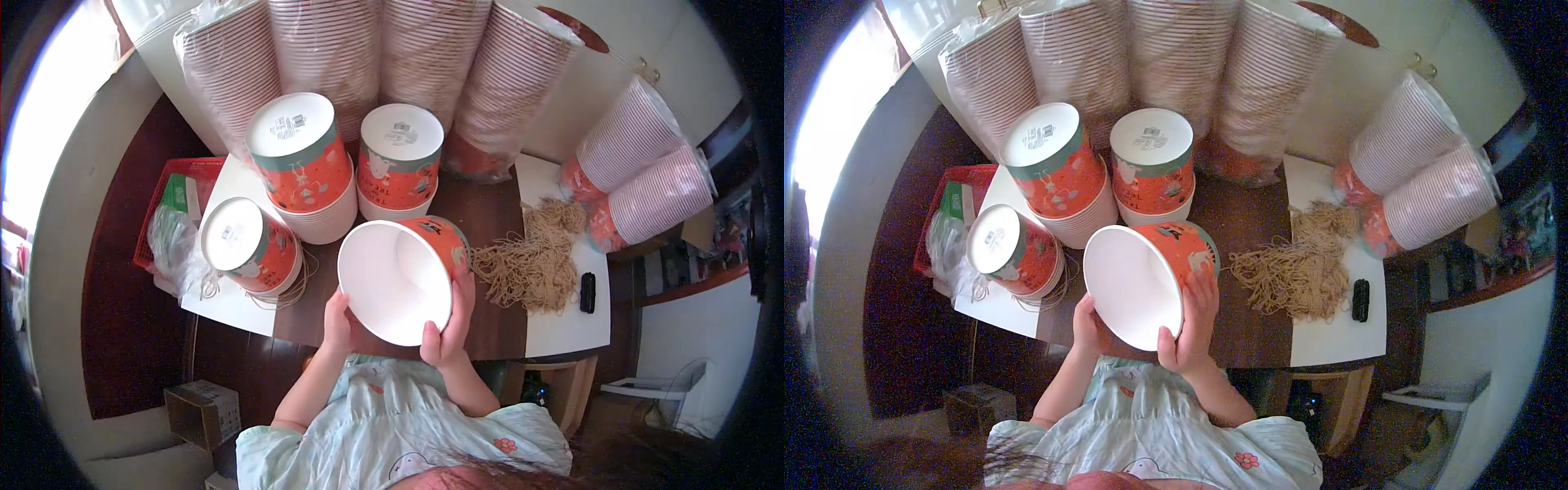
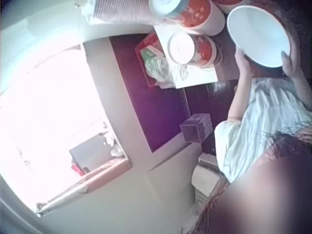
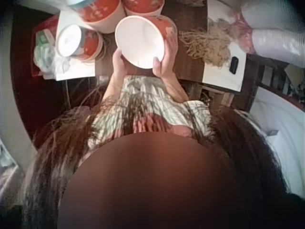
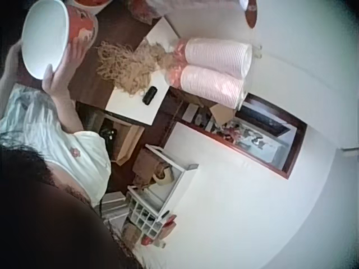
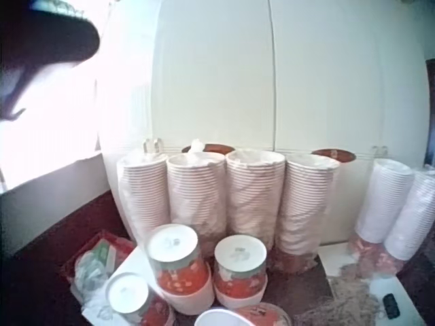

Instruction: Attaching elastic strings to paper buckets in a packaging or manufacturing environment.

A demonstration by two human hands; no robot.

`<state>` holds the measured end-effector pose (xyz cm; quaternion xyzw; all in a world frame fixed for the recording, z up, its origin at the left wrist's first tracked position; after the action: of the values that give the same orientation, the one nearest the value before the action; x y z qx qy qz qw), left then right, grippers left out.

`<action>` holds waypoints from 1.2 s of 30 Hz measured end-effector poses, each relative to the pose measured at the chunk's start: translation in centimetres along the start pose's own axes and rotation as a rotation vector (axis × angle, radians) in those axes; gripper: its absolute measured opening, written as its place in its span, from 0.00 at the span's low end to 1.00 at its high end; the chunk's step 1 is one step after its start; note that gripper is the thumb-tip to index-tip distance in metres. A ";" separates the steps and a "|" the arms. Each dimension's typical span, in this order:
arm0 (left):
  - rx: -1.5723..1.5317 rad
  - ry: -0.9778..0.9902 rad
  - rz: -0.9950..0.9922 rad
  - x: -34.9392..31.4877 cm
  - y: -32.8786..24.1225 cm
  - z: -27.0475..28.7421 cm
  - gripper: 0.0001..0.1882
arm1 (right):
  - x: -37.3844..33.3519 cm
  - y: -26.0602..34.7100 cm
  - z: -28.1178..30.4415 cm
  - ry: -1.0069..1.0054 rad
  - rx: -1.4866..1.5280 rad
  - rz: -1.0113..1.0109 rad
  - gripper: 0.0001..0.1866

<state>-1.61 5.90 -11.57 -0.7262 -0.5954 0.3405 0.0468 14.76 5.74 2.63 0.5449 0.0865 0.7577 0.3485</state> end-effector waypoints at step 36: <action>1.306 0.591 -1.259 -6.6 -5.9 -10.3 0.12 | 5.3 0.6 -6.5 0.945 0.615 -0.041 0.09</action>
<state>-1.27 5.12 2.00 -0.1594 -0.5332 0.3206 0.7665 7.85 10.17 4.44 0.2210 0.4604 0.8525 0.1116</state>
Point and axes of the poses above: each hand's wrist, its own x-axis towards the middle knuckle, its own z-axis out of the back of the hand, y = z × x, the point moved 9 cm from there along x, towards the middle knuckle, and after that the axes turned 6 degrees about z, right-handed, at the moved point
